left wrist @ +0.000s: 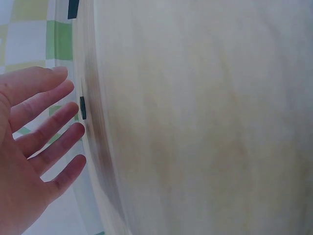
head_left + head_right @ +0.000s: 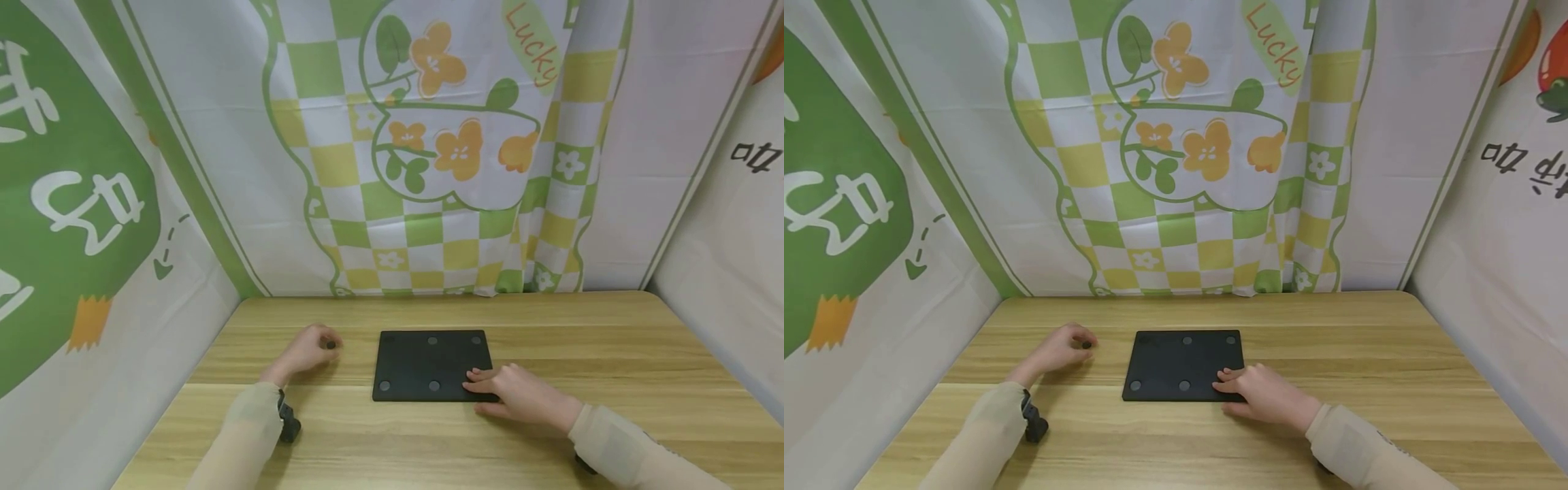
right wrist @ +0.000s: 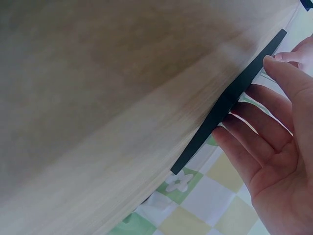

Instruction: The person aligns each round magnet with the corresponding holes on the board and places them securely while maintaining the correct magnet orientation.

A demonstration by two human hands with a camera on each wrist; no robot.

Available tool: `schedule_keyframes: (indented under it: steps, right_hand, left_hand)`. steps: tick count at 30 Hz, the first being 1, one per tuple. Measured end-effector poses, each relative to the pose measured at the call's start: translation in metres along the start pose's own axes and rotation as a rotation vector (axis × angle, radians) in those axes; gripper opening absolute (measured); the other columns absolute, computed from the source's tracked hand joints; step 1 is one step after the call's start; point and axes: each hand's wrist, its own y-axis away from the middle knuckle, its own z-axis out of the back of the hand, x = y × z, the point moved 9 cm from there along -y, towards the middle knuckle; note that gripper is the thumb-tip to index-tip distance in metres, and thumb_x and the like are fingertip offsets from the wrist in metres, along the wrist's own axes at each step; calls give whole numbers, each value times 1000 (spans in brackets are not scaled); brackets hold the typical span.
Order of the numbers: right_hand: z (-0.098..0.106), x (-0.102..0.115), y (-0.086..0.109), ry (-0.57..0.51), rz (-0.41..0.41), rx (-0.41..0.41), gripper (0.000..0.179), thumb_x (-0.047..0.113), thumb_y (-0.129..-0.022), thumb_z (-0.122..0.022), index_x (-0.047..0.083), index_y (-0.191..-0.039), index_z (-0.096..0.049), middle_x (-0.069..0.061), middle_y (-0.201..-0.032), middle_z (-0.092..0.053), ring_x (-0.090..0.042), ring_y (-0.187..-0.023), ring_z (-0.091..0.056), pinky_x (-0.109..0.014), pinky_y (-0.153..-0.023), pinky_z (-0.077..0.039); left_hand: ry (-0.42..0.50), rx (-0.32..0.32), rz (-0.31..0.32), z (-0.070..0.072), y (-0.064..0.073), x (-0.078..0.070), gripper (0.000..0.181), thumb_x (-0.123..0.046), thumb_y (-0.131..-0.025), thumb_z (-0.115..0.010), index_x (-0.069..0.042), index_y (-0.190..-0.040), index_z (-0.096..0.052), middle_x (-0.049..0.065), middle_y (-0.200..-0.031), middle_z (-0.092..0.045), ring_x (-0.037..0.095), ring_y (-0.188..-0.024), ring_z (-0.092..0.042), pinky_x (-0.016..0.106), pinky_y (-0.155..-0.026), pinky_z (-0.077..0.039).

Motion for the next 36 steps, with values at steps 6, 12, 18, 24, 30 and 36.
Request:
schedule_keyframes:
  steps: [6,12,18,24,30,36]
  right_hand:
    - [0,0,0,6,0,0,41,32,-88,-66,8,-122,-65,-13,-125,-61,-23,-114,-61,-38,-85,-56]
    - [0,0,0,9,-3,0,41,32,-88,-66,8,-122,-65,-12,-125,-62,-23,-114,-61,-38,-86,-56]
    - [0,0,0,6,-7,6,42,33,-88,-66,8,-122,-65,-12,-125,-62,-23,-114,-61,-39,-86,-55]
    - [0,-1,0,2,-5,4,41,33,-88,-66,8,-122,-65,-12,-125,-62,-23,-114,-61,-38,-86,-56]
    - [-1,-1,0,9,-2,-1,41,33,-88,-66,8,-122,-66,-12,-124,-62,-23,-114,-61,-38,-86,-56]
    - [0,-1,0,3,6,-3,41,32,-88,-66,8,-121,-65,-12,-124,-62,-23,-114,-61,-38,-85,-56]
  left_hand:
    - [27,-1,14,2,-2,6,19,-7,-78,-73,-6,-96,-72,15,-112,-63,35,-105,-58,52,-94,-46]
    - [40,3,37,3,-4,13,21,-5,-76,-73,-7,-97,-72,15,-112,-64,31,-100,-57,49,-90,-47]
    - [52,3,46,4,-7,20,23,-6,-74,-76,-7,-97,-72,12,-101,-63,24,-89,-55,34,-75,-46]
    - [93,16,72,4,-9,25,24,-7,-75,-77,-9,-98,-72,11,-100,-60,23,-87,-53,29,-69,-43]
    - [133,31,98,3,-9,30,24,-9,-75,-77,-10,-98,-72,10,-106,-62,22,-91,-57,30,-71,-47]
    - [173,50,97,1,-10,34,27,-10,-76,-78,-7,-101,-71,11,-108,-64,20,-90,-59,28,-73,-48]
